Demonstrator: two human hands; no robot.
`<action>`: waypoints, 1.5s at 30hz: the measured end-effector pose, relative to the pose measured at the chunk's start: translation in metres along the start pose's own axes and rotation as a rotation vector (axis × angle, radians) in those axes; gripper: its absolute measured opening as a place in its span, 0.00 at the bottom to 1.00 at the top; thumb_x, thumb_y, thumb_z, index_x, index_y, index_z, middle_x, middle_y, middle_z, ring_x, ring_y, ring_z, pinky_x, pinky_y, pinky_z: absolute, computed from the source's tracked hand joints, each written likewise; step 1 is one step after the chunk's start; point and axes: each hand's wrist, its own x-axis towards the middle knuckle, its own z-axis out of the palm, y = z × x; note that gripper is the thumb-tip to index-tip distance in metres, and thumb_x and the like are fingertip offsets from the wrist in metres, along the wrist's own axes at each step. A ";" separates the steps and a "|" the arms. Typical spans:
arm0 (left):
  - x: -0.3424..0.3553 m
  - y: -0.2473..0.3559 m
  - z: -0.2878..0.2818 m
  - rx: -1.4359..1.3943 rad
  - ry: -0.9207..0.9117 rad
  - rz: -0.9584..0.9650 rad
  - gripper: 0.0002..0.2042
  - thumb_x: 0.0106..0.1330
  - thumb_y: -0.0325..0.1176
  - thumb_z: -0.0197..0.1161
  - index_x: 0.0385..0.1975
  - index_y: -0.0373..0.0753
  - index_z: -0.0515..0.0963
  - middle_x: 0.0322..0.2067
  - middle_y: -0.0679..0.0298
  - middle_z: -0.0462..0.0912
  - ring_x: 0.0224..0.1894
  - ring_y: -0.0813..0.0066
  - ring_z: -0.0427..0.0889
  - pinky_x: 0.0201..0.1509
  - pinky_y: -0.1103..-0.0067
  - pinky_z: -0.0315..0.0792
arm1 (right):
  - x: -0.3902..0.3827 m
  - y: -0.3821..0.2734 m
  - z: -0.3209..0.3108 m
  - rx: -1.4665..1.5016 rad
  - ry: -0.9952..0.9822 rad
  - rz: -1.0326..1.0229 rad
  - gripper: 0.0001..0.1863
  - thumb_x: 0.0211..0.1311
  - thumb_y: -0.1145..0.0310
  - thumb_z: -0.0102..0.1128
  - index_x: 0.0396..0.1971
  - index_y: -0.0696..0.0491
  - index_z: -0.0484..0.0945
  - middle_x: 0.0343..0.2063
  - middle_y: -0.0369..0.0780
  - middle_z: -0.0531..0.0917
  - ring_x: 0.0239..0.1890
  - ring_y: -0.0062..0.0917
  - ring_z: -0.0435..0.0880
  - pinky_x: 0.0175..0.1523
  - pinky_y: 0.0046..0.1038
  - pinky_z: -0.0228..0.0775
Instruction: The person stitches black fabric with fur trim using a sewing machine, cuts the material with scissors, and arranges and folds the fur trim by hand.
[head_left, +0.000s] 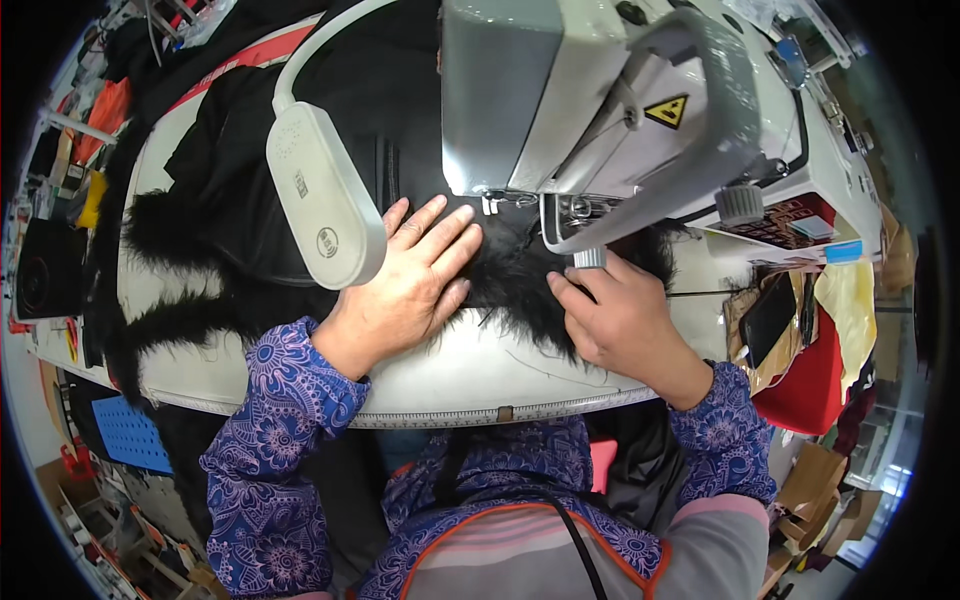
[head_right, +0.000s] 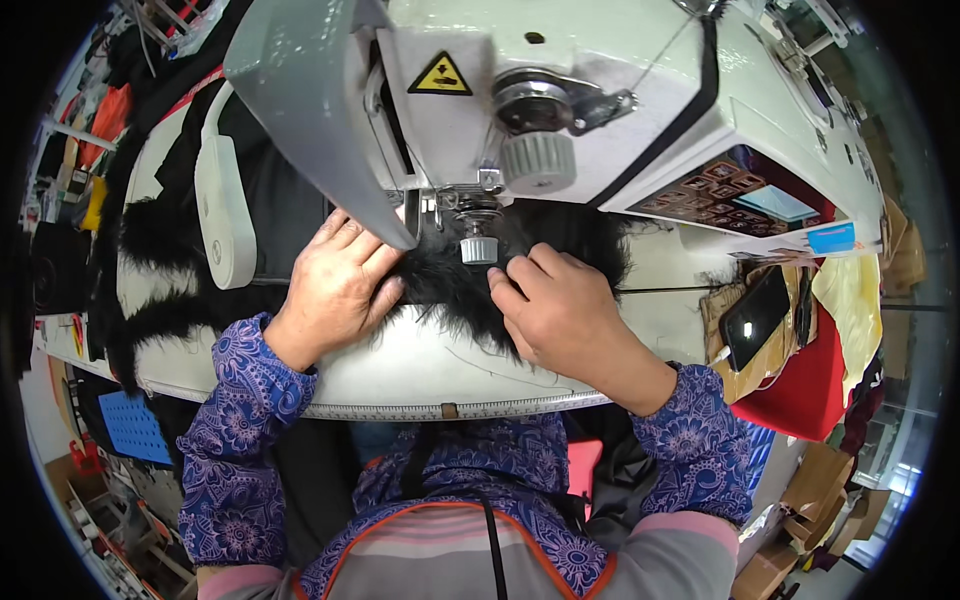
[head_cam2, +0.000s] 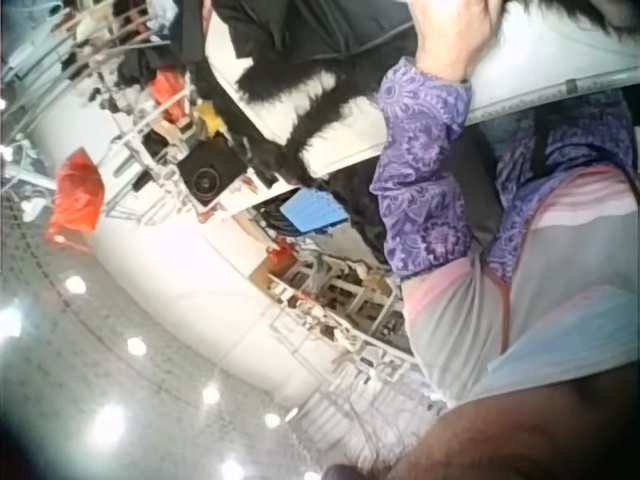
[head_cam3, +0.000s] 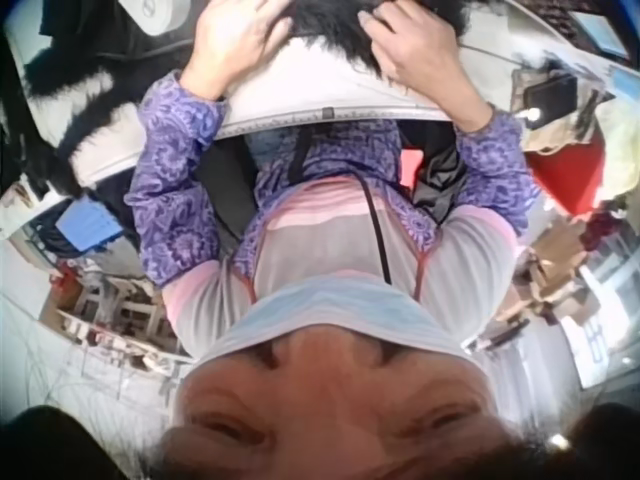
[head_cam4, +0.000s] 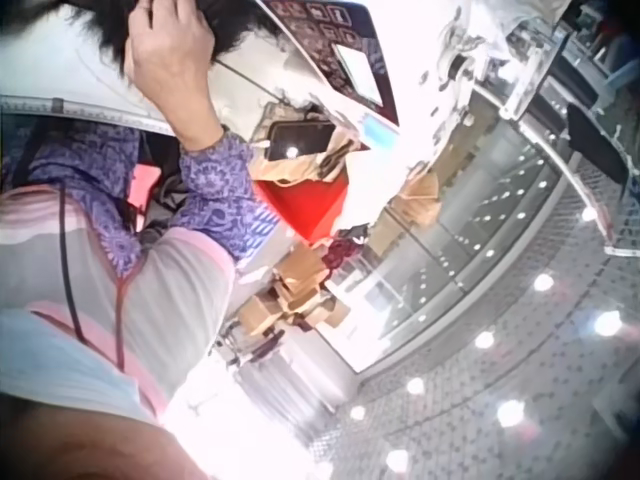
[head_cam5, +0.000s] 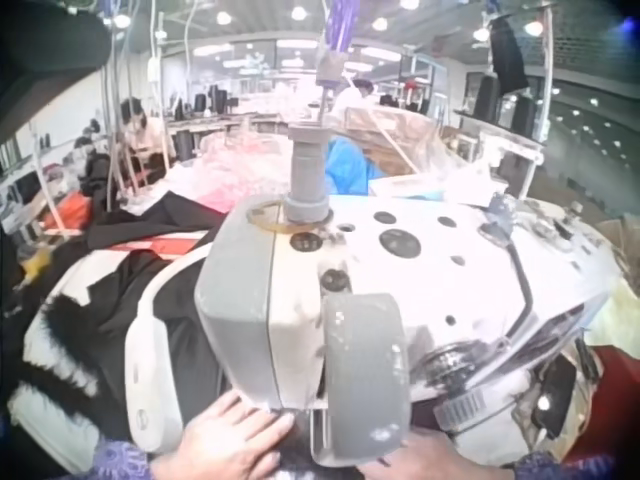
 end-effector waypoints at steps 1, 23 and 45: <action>0.000 0.003 -0.001 0.008 0.032 0.010 0.22 0.59 0.35 0.59 0.55 0.40 0.73 0.58 0.58 0.72 0.63 0.58 0.67 0.67 0.57 0.59 | 0.000 0.001 0.000 0.025 0.005 -0.005 0.14 0.42 0.72 0.63 0.34 0.56 0.80 0.26 0.36 0.73 0.32 0.28 0.74 0.34 0.27 0.71; 0.021 0.039 0.013 -0.090 0.009 0.084 0.30 0.54 0.47 0.67 0.54 0.36 0.73 0.57 0.55 0.73 0.62 0.57 0.68 0.67 0.64 0.60 | -0.053 0.011 -0.016 -0.121 -0.157 0.099 0.06 0.41 0.72 0.57 0.23 0.51 0.73 0.18 0.37 0.71 0.30 0.32 0.76 0.50 0.35 0.70; 0.005 0.061 0.015 -0.290 -0.007 0.268 0.29 0.51 0.48 0.68 0.50 0.35 0.76 0.52 0.56 0.75 0.61 0.59 0.70 0.66 0.62 0.63 | 0.010 0.044 0.007 -0.005 -0.189 0.116 0.28 0.54 0.79 0.47 0.58 0.55 0.70 0.59 0.41 0.72 0.59 0.34 0.72 0.62 0.31 0.66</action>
